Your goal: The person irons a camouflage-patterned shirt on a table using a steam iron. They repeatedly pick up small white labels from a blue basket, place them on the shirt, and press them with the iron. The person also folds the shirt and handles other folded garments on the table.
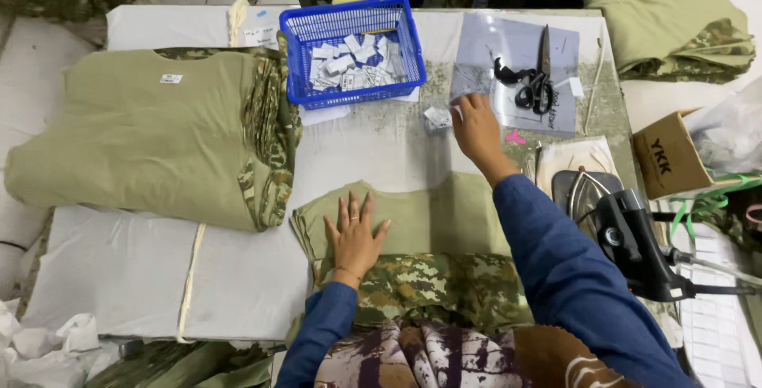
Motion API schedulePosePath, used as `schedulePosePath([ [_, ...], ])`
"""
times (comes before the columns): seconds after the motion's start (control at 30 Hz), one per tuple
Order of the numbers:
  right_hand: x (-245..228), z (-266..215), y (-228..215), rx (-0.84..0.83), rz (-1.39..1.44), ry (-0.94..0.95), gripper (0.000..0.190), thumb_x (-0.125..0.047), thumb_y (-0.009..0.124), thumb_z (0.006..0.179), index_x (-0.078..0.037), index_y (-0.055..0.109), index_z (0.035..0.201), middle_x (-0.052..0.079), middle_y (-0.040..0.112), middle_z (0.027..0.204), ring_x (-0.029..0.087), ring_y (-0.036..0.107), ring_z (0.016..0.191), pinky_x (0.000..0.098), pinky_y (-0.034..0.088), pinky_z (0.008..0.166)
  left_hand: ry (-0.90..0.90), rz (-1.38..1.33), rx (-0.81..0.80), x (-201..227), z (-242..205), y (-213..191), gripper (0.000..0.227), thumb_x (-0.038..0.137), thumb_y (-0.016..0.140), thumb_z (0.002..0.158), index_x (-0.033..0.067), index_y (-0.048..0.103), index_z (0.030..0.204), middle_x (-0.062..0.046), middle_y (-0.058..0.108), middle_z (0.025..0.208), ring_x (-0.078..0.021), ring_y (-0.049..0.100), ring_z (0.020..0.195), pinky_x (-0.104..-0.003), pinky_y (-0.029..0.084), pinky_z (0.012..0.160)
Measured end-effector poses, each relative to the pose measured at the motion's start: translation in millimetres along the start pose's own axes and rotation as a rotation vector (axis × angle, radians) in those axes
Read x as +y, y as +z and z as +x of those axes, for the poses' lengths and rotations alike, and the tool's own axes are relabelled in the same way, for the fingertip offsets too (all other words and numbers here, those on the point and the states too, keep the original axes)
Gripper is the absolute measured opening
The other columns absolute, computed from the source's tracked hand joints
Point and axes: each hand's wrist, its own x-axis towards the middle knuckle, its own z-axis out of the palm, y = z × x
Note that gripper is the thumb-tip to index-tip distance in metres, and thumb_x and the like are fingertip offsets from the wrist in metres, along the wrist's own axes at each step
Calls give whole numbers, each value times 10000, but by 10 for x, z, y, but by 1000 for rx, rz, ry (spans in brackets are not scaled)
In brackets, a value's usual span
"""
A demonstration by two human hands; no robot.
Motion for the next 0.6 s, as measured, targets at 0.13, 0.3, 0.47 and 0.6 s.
schedulePosePath([
  [0.13, 504, 305, 973, -401, -126, 72, 150, -303, 547, 986, -227, 659, 1050, 15, 638, 905, 255, 685, 865, 391, 563, 707, -45, 7, -13, -9, 32, -48, 689, 519, 374, 996, 196, 163, 1567, -154, 137, 1632, -328, 108, 1506, -675, 57, 1129],
  [0.3, 402, 387, 968, -699, -334, -51, 240, -337, 756, 783, -295, 723, 1017, 10, 732, 889, 269, 705, 921, 510, 459, 935, -49, -62, -86, 28, 24, -168, 670, 487, 400, 1002, 196, 180, 1564, -148, 116, 1636, -325, 84, 1511, -667, 53, 1133],
  [0.47, 181, 346, 718, -641, -212, 9, 164, -263, 711, 844, -194, 760, 984, 53, 730, 1004, 272, 702, 972, 480, 501, 904, -52, -71, -94, 34, 30, -181, 674, 471, 408, 1001, 200, 165, 1568, -141, 84, 1644, -320, 56, 1514, -666, 25, 1134],
  [0.6, 110, 304, 481, -657, -175, 17, 193, -280, 643, 921, -231, 747, 1075, 12, 632, 1157, 264, 592, 1160, 488, 413, 1032, -51, -100, -79, 25, 42, -137, 665, 472, 401, 1008, 196, 175, 1569, -140, 72, 1647, -317, 37, 1517, -664, 4, 1134],
])
